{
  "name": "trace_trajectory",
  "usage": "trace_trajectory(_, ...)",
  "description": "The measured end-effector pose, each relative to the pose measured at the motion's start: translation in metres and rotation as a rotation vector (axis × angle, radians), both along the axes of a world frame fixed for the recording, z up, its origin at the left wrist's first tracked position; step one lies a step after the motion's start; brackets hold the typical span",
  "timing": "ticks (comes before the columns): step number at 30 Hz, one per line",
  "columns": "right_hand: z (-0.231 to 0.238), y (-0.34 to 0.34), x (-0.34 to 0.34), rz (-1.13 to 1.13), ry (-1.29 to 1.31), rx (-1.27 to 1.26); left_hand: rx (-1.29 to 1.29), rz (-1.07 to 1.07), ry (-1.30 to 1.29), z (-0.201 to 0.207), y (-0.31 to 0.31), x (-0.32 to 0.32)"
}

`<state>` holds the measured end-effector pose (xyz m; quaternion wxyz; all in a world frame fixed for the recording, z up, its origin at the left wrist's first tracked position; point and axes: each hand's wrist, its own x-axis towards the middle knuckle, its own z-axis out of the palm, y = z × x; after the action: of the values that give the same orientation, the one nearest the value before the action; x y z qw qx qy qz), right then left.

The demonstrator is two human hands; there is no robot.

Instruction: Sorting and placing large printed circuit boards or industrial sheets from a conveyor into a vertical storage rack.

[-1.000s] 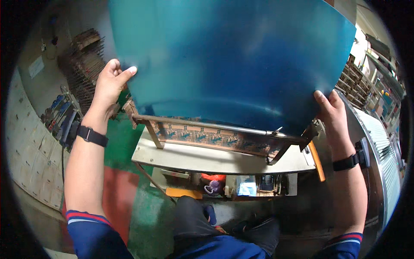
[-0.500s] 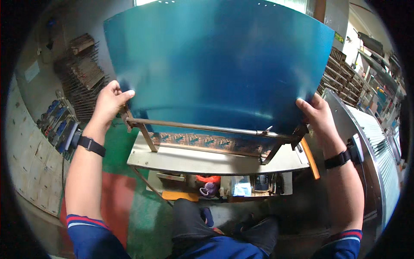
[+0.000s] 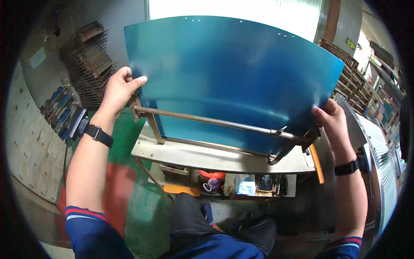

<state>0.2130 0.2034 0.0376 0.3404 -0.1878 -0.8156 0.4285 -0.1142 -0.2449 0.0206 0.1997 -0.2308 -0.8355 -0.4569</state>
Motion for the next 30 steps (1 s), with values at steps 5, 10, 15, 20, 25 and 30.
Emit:
trace_trajectory(5,0.018,0.008,0.000,0.027,0.100,0.120,0.162,-0.149,-0.059,0.006,-0.005,-0.008)
trace_trajectory(10,0.005,0.002,-0.003,-0.014,0.092,0.218,-0.001,-0.047,-0.026,0.002,-0.004,-0.001)
trace_trajectory(15,0.001,0.000,0.000,-0.029,0.018,0.155,-0.048,-0.040,-0.025,-0.009,-0.007,-0.001)
trace_trajectory(20,0.001,0.000,0.002,-0.105,-0.001,0.239,-0.042,-0.109,0.080,-0.017,-0.007,-0.015)
trace_trajectory(25,-0.004,-0.003,0.000,-0.132,0.005,0.247,-0.074,-0.014,-0.026,-0.019,-0.007,-0.019)
trace_trajectory(30,-0.007,-0.004,-0.003,-0.089,0.019,0.207,-0.029,-0.067,0.012,-0.025,-0.007,-0.021)
